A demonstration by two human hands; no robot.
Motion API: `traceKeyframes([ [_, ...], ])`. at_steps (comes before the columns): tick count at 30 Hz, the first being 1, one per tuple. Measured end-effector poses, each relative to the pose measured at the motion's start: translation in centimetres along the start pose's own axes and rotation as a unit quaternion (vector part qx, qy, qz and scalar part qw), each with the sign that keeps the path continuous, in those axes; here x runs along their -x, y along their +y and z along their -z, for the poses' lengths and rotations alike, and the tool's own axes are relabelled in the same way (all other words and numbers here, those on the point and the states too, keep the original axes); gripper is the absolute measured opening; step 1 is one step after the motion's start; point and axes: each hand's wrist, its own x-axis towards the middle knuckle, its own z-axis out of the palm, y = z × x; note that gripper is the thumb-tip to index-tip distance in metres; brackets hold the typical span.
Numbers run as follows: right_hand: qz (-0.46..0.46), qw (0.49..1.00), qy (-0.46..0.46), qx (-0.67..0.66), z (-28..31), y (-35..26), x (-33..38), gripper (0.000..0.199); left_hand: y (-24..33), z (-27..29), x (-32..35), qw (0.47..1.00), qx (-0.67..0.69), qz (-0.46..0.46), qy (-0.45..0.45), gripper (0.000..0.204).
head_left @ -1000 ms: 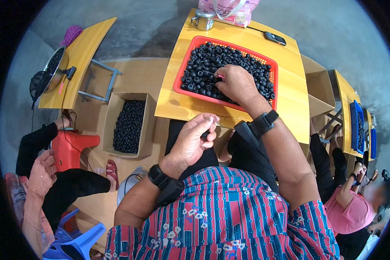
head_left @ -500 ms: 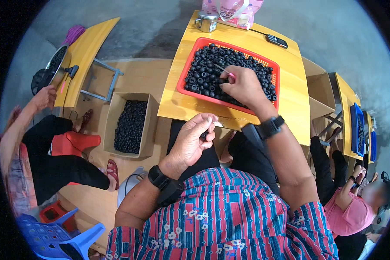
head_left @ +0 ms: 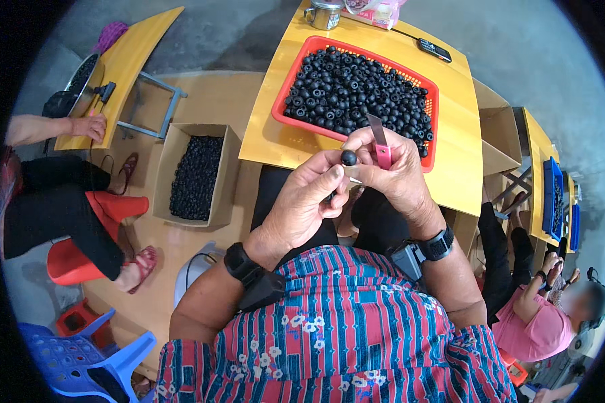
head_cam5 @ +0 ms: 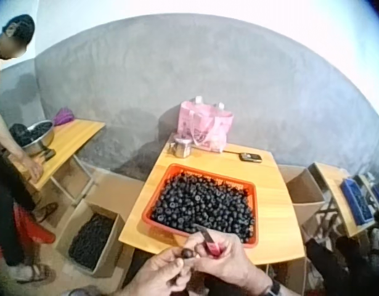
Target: Sorting and cleaning dark berries or grapes from a tray into a shipping box.
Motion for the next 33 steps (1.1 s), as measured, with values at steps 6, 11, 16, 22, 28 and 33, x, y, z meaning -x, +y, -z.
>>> traceKeyframes([
  [6, 0.019, 0.998, -0.005, 0.061, -0.1, -0.2, 0.8, 0.021, -0.2, 0.1, 0.2, 1.000, 0.019, 0.006, 0.003, 0.024],
  [11, 0.063, 0.995, 0.007, 0.071, -0.1, 0.1, 0.9, 0.023, -0.1, -0.7, 0.2, 1.000, 0.022, -0.011, 0.013, 0.024],
  [16, 0.095, 0.992, 0.012, 0.078, -0.3, 0.2, 1.1, 0.024, -0.2, -0.1, 0.3, 0.999, 0.030, -0.018, -0.014, 0.025],
  [22, 0.094, 0.992, -0.009, 0.083, 0.2, 0.2, 1.2, 0.025, -0.1, 0.2, 0.3, 1.000, 0.013, -0.018, -0.006, 0.023],
  [28, 0.182, 0.957, 0.012, 0.223, 0.7, 0.6, 2.2, 0.031, -0.1, 0.6, 0.3, 0.999, -0.022, -0.046, -0.010, 0.024],
  [33, 0.138, 0.980, 0.032, 0.141, 0.0, 0.4, 2.5, 0.026, 0.0, 0.5, 0.1, 0.997, -0.038, -0.073, -0.004, 0.016],
])
